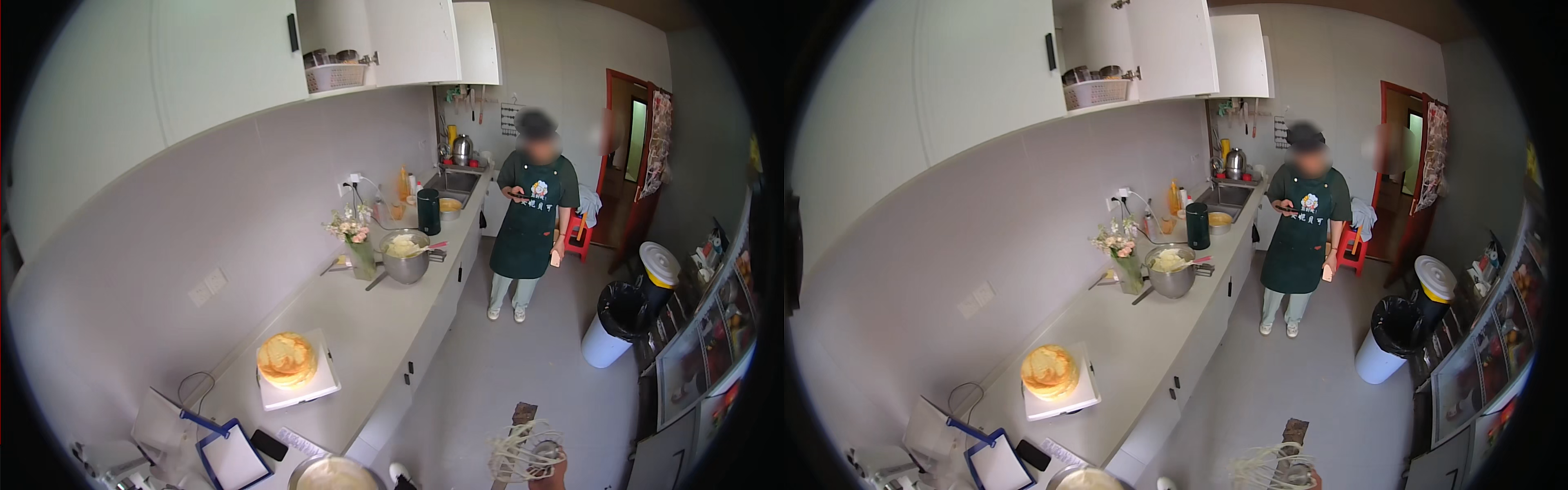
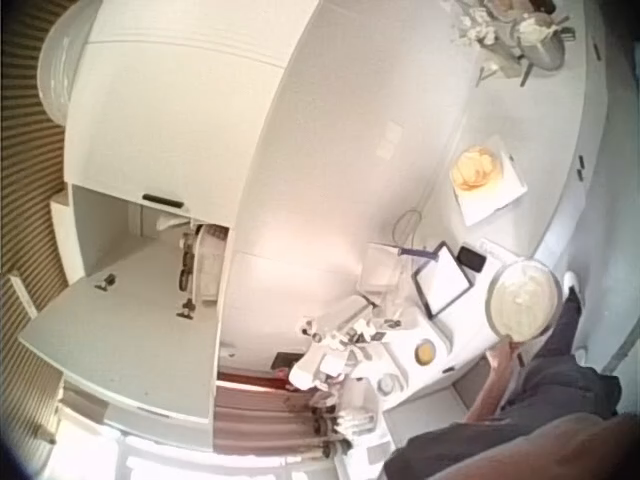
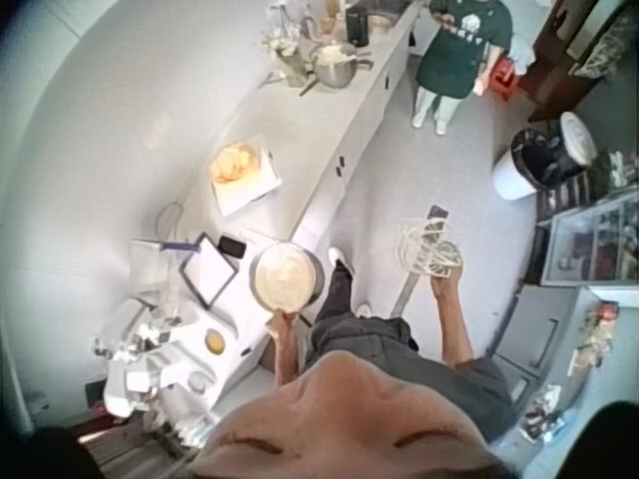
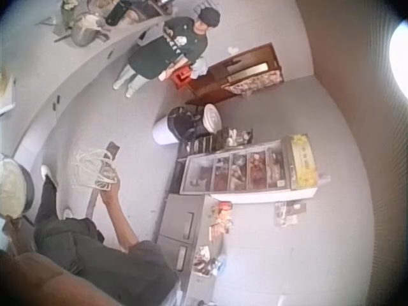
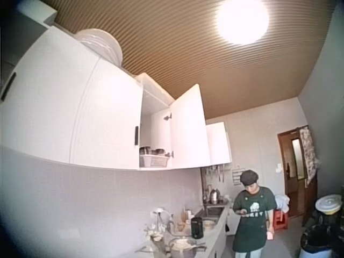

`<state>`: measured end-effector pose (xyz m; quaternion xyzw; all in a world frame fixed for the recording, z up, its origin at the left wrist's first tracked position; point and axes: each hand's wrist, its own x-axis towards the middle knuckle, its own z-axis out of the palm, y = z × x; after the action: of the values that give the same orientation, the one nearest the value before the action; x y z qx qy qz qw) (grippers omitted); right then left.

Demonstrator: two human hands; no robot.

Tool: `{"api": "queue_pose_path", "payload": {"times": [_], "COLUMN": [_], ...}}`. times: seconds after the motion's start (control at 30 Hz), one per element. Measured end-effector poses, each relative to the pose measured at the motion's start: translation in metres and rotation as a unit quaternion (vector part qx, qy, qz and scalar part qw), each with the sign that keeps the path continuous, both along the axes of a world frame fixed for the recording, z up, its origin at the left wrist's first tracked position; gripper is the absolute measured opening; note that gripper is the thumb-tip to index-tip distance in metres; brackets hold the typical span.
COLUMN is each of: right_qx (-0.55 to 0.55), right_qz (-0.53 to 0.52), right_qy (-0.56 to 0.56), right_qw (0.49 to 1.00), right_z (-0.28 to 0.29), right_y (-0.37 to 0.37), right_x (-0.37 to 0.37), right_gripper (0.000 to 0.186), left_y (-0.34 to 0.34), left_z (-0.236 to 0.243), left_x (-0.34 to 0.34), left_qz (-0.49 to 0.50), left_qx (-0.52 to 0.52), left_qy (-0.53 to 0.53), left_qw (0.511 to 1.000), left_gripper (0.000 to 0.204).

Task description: Using a stand mixer to mix ingredients for cake batter and preparing a cake box.

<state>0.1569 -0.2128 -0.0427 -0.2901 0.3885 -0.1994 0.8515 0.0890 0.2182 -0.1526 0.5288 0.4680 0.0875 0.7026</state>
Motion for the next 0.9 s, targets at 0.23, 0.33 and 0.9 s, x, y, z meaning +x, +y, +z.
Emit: {"api": "queue_pose_path", "payload": {"times": [0.23,0.33,0.9], "right_qx": [-0.033,-0.053,-0.021], "right_qz": [-0.114,-0.111,0.072], "right_qy": [-0.090,-0.081,-0.044], "right_qw": [0.989,0.989,0.996], "right_z": [-0.047,-0.035,-0.024], "right_y": [-0.085,-0.097,-0.090], "right_x": [0.048,0.101,0.450], "right_gripper": [0.017,0.020,0.034], "left_y": [-0.067,-0.091,-0.112], "left_z": [-0.016,-0.046,-0.026], "left_x": [0.244,0.341,0.665], "left_qz": [-0.111,-0.114,0.029], "left_qx": [-0.091,-0.133,-0.016], "left_qy": [-0.022,-0.055,-0.036], "left_qw": [0.989,0.983,0.999], "left_gripper": [0.013,0.016,0.017]}}
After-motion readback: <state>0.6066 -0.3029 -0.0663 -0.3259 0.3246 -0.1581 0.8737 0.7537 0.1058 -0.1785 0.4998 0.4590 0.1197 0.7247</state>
